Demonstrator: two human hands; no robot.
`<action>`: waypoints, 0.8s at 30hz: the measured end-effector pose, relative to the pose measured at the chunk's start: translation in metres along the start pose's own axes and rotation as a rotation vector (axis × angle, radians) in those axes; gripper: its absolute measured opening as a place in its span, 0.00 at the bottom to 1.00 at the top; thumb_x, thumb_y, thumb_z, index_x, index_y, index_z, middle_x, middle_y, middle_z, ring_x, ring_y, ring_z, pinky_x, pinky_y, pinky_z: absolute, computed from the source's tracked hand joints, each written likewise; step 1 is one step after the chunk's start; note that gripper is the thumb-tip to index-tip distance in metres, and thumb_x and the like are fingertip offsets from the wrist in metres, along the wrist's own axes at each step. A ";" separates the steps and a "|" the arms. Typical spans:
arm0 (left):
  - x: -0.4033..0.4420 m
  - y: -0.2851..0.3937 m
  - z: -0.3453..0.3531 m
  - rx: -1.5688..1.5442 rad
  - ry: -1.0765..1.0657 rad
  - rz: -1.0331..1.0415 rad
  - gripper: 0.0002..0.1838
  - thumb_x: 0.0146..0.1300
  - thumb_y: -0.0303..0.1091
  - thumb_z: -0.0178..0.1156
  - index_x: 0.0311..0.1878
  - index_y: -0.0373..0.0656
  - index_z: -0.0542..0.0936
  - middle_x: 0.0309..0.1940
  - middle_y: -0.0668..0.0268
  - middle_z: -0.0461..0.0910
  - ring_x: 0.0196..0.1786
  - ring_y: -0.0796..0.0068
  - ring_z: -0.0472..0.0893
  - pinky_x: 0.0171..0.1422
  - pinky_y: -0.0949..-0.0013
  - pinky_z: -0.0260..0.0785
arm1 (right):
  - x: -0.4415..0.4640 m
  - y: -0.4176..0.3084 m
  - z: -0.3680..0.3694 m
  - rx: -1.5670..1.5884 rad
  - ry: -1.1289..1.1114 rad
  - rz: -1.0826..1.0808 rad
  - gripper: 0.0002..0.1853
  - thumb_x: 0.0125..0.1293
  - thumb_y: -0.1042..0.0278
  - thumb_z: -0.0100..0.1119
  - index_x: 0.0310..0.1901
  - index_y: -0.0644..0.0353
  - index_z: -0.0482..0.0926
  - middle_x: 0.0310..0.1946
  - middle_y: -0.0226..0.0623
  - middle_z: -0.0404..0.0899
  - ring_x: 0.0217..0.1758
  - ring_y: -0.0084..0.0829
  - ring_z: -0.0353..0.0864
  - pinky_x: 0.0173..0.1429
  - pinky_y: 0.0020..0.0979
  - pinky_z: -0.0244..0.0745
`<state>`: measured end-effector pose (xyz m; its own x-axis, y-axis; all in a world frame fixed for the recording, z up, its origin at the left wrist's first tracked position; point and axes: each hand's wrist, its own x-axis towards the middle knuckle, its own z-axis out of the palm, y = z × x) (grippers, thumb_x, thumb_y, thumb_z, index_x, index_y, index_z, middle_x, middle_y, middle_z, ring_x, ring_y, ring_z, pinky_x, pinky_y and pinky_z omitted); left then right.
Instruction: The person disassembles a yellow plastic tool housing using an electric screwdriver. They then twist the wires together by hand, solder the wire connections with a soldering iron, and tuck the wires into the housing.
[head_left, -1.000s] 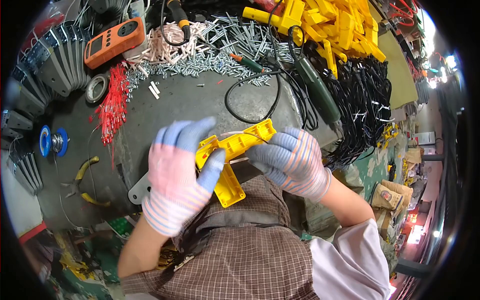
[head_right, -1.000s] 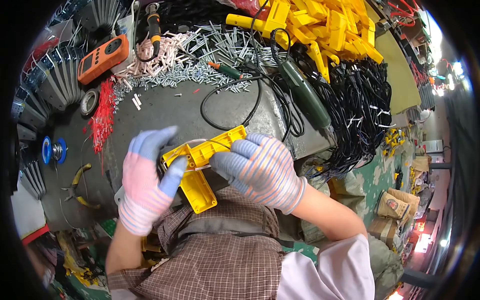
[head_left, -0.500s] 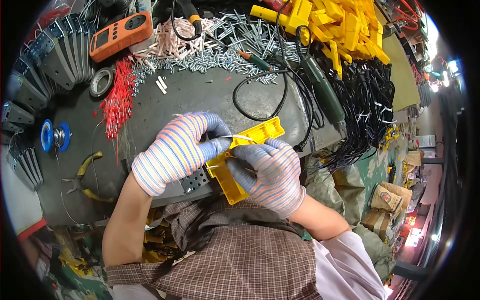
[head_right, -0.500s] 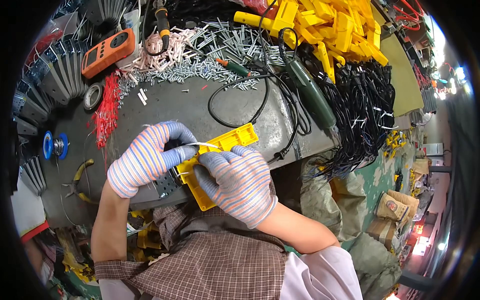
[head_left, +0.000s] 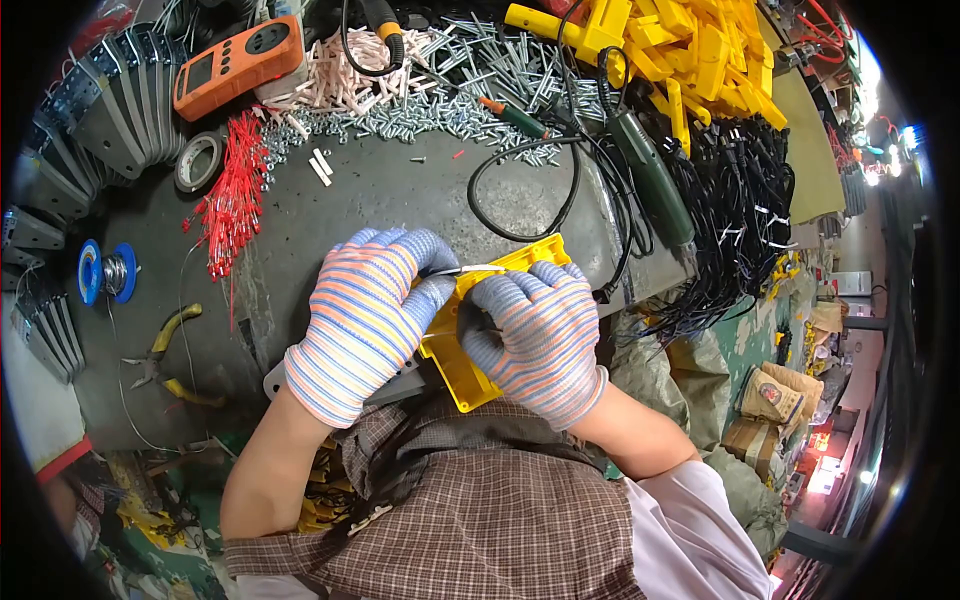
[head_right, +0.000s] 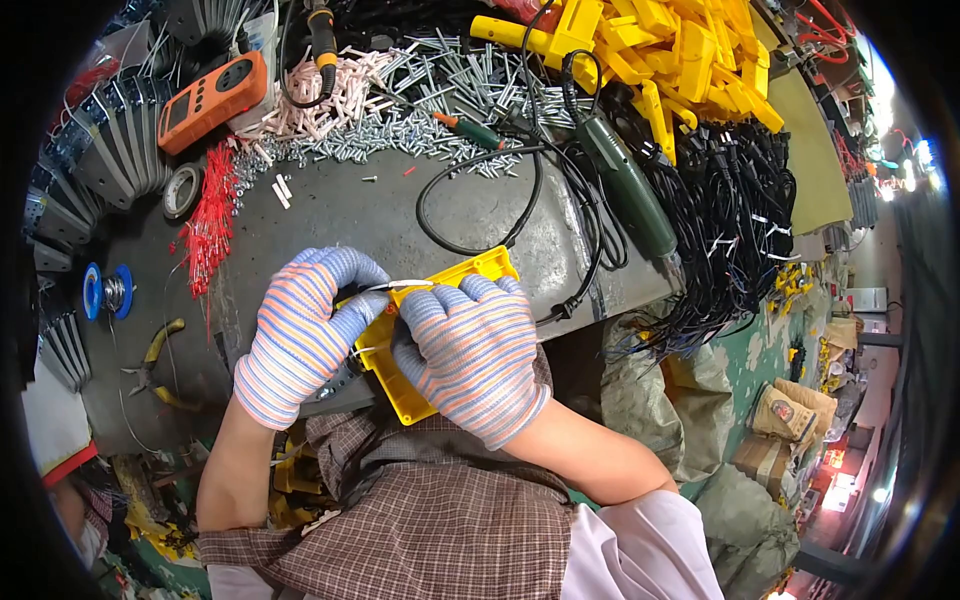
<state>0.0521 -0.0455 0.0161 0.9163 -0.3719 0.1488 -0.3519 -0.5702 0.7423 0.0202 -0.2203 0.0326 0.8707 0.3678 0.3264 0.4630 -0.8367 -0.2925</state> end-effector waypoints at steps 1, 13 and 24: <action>0.000 0.000 0.001 -0.007 0.031 0.000 0.07 0.51 0.30 0.66 0.34 0.40 0.81 0.30 0.59 0.81 0.38 0.57 0.80 0.45 0.61 0.72 | 0.000 0.000 0.000 -0.005 -0.019 -0.004 0.08 0.43 0.67 0.67 0.28 0.55 0.80 0.20 0.36 0.77 0.25 0.40 0.75 0.35 0.40 0.69; 0.003 -0.001 0.007 0.093 -0.009 -0.026 0.09 0.53 0.31 0.65 0.35 0.40 0.77 0.31 0.56 0.79 0.36 0.52 0.79 0.43 0.58 0.72 | 0.015 0.014 -0.025 0.042 -0.256 -0.155 0.08 0.55 0.61 0.60 0.31 0.57 0.80 0.25 0.36 0.77 0.30 0.38 0.77 0.38 0.41 0.69; 0.003 0.001 0.005 0.043 -0.032 -0.159 0.08 0.52 0.31 0.66 0.33 0.40 0.78 0.30 0.56 0.79 0.36 0.54 0.80 0.43 0.59 0.72 | 0.127 0.120 0.008 -0.380 -0.139 0.058 0.14 0.58 0.53 0.60 0.40 0.53 0.81 0.39 0.41 0.81 0.48 0.44 0.79 0.51 0.42 0.74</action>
<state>0.0535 -0.0512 0.0139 0.9548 -0.2972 0.0097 -0.2111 -0.6545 0.7259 0.1879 -0.2700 0.0316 0.9198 0.3448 0.1873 0.3409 -0.9386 0.0540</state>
